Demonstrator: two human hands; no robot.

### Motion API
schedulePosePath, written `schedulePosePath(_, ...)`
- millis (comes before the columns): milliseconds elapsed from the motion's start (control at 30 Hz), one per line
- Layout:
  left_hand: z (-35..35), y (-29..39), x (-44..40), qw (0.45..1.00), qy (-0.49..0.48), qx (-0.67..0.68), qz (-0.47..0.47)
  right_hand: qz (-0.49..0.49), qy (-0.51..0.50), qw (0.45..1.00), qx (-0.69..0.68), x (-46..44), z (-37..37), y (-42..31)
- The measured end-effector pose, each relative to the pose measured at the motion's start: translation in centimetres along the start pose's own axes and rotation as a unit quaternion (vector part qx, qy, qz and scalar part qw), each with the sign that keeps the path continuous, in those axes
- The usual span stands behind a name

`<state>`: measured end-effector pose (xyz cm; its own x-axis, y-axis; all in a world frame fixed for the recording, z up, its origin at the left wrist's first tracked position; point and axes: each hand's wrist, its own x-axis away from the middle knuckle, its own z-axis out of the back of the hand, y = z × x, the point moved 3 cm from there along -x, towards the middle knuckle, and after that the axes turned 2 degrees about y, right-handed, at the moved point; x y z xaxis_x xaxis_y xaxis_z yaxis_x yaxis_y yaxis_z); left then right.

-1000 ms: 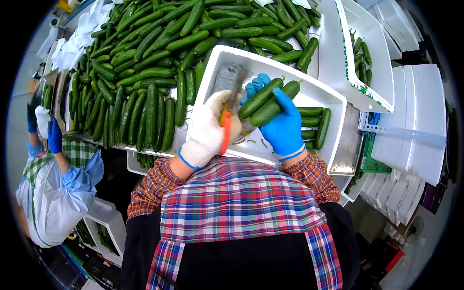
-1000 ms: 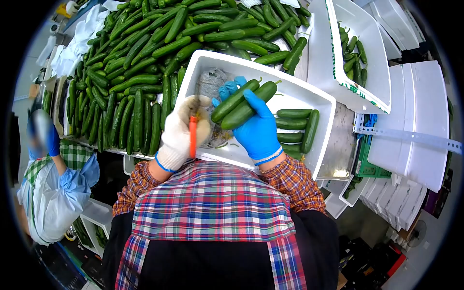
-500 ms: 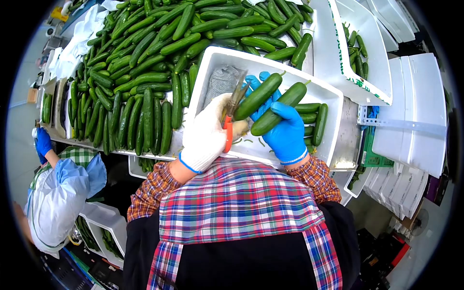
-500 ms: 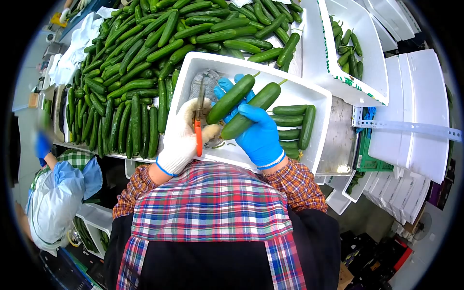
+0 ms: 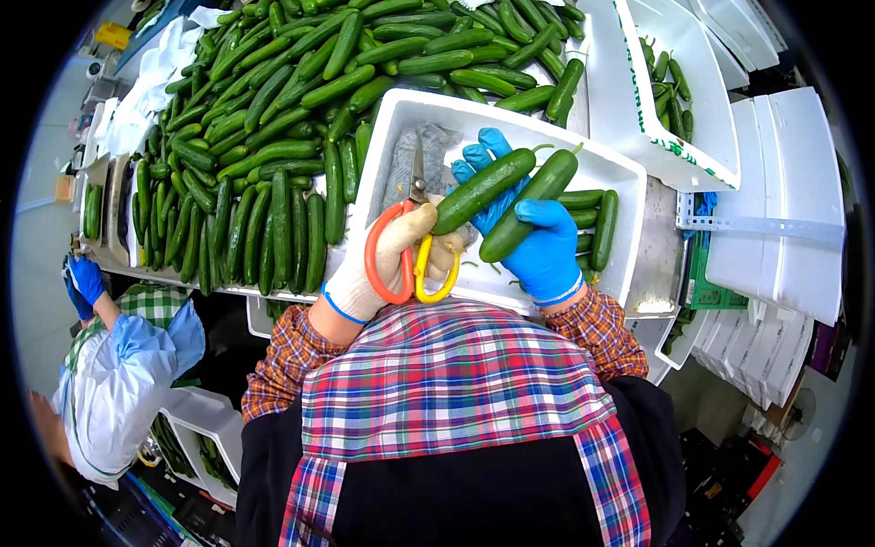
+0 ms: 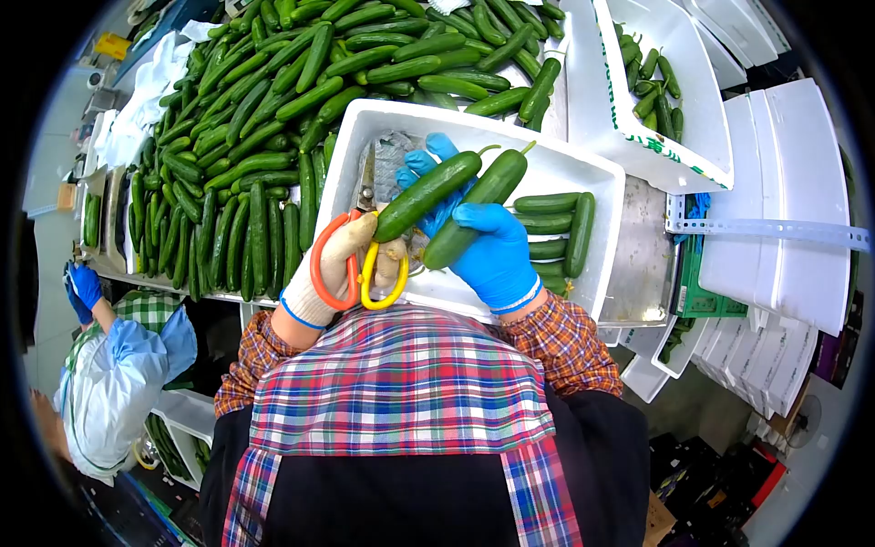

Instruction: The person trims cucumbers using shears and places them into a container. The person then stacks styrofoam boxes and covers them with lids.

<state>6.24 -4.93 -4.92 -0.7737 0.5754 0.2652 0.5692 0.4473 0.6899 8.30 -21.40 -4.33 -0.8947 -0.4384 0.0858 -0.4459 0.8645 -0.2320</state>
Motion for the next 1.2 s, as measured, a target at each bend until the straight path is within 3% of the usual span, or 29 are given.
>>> schedulePosePath(33,-0.5,0.1,0.1,1.000,0.000,0.000,-0.001,-0.001,0.000,1.000,0.001,0.0,0.0,0.0)
schedulePosePath(100,-0.6,0.0,0.4,0.990,0.127,0.041,0.054,-0.005,0.008,1.000,0.002,0.0,0.3,0.1)
schedulePosePath(200,1.0,-1.3,0.5,0.979,0.149,0.077,0.115,-0.005,0.018,1.000,-0.023,0.0,0.5,0.4)
schedulePosePath(333,2.0,-1.5,0.8,0.987,0.112,0.061,0.102,-0.007,0.066,0.997,-0.032,-0.1,1.2,0.5)
schedulePosePath(400,1.4,-0.4,0.8,0.984,0.151,-0.092,0.026,-0.001,0.099,0.993,-0.066,-0.2,2.0,0.4)
schedulePosePath(433,0.9,-0.4,0.7,0.984,0.150,-0.093,0.026,0.001,0.099,0.993,-0.066,-0.3,2.1,0.4)
schedulePosePath(500,0.1,0.6,1.2,0.898,0.298,-0.291,-0.138,-0.004,0.127,0.991,-0.040,-0.1,2.4,0.3)
schedulePosePath(567,-0.3,0.7,1.2,0.919,0.274,-0.244,-0.147,-0.005,0.158,0.987,-0.005,0.0,2.7,0.6)
schedulePosePath(633,-2.1,1.7,0.9,0.796,0.198,-0.512,-0.253,-0.008,0.187,0.982,0.031,0.0,3.1,1.4)
schedulePosePath(700,-2.5,1.8,0.5,0.783,0.173,-0.557,-0.217,0.017,0.184,0.982,0.050,0.0,3.6,2.1)
schedulePosePath(767,-3.3,1.9,0.7,0.862,0.204,-0.452,-0.107,0.043,0.165,0.981,0.090,0.2,2.8,2.0)
schedulePosePath(800,-2.0,1.3,0.3,0.838,0.215,-0.467,-0.181,0.030,0.161,0.985,0.057,0.2,2.5,1.7)
schedulePosePath(833,-0.6,0.8,0.1,0.855,0.220,-0.435,-0.178,0.018,0.157,0.987,0.023,0.3,2.3,1.6)
schedulePosePath(900,-1.5,1.9,0.6,0.964,0.215,-0.148,-0.043,0.027,0.146,0.988,0.036,0.5,2.0,1.2)
schedulePosePath(933,1.1,-0.1,-0.2,0.981,0.166,-0.102,-0.019,0.039,0.136,0.988,0.058,0.6,1.8,1.1)
schedulePosePath(967,1.5,-0.1,-0.1,0.981,0.165,-0.104,-0.019,0.049,0.125,0.988,0.080,0.6,1.5,0.9)
schedulePosePath(1033,1.2,-0.4,-0.1,0.998,0.050,0.014,0.034,0.044,0.112,0.989,0.084,0.6,1.3,0.9)
schedulePosePath(1200,0.8,-0.3,0.6,0.993,0.057,0.086,0.064,0.041,0.103,0.989,0.099,0.9,1.2,1.1)
